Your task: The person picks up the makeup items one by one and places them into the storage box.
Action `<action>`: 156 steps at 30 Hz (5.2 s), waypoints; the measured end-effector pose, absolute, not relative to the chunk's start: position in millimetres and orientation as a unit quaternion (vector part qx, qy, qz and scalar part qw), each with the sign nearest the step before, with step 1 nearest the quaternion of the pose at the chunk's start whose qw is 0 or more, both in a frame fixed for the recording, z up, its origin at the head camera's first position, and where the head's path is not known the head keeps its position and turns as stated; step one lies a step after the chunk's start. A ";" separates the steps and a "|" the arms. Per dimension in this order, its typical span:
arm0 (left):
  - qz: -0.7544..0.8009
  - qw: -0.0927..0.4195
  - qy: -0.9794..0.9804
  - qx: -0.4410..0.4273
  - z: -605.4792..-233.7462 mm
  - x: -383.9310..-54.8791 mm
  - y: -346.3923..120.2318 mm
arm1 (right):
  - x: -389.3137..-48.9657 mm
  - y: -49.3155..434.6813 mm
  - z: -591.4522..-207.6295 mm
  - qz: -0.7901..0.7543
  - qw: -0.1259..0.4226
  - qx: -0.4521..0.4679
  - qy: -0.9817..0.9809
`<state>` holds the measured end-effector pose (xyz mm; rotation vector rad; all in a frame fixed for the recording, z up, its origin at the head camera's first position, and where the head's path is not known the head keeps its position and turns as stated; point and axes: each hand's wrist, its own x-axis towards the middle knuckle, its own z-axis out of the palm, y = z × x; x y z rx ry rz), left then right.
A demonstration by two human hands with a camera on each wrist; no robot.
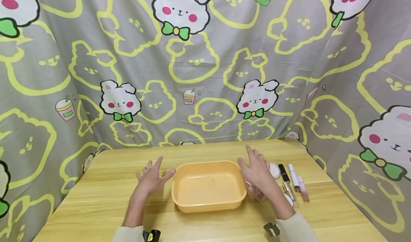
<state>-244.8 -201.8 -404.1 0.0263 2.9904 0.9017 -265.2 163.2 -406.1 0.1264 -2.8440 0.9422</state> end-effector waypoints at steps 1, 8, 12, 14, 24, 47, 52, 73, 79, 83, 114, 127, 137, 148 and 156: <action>0.296 0.013 0.955 0.012 -404.5 -245.0 -200.5 | -265.4 162.2 -406.3 0.318 0.069 0.044 -0.945; 0.333 0.044 0.941 0.035 -407.2 -244.6 -191.6 | -265.0 156.9 -408.2 0.357 0.037 0.049 -0.932; 0.354 0.056 0.933 0.034 -409.3 -245.0 -186.9 | -264.7 156.1 -409.8 0.382 0.016 0.048 -0.923; 0.365 0.059 0.928 0.035 -410.0 -245.3 -185.5 | -264.0 155.7 -409.5 0.398 0.008 0.050 -0.916; 0.392 0.076 0.916 0.036 -411.5 -246.7 -184.9 | -261.7 153.8 -408.1 0.397 -0.018 0.070 -0.915; 0.540 0.169 0.823 0.038 -423.2 -253.5 -187.4 | -263.4 156.8 -413.1 0.410 -0.037 0.062 -0.909; 0.558 0.176 0.809 0.052 -425.2 -255.0 -191.1 | -264.1 155.7 -413.0 0.413 -0.033 0.061 -0.908; 0.594 0.191 0.776 0.091 -429.7 -258.0 -198.7 | -267.5 157.2 -414.2 0.404 -0.029 0.061 -0.912; 0.592 0.187 0.779 0.091 -429.7 -257.6 -198.5 | -266.2 157.3 -412.0 0.420 -0.037 0.057 -0.905; 0.593 0.188 0.778 0.092 -428.6 -257.2 -198.4 | -264.1 160.4 -409.4 0.428 -0.044 0.050 -0.902; 0.583 0.188 0.786 0.082 -426.6 -257.5 -199.0 | -268.5 192.5 -404.7 0.282 0.011 0.001 -0.959; 0.584 0.187 0.786 0.082 -426.4 -258.0 -198.4 | -269.2 194.1 -409.0 0.247 -0.058 -0.018 -0.967; 0.586 0.189 0.784 0.081 -427.4 -259.0 -198.3 | -269.2 191.4 -411.7 0.242 -0.083 -0.021 -0.966; 0.583 0.189 0.786 0.084 -427.1 -258.8 -198.0 | -268.2 190.4 -411.5 0.212 -0.081 -0.006 -0.974; 0.583 0.193 0.785 0.084 -426.8 -258.8 -198.6 | -267.2 191.6 -414.3 0.209 -0.087 -0.006 -0.974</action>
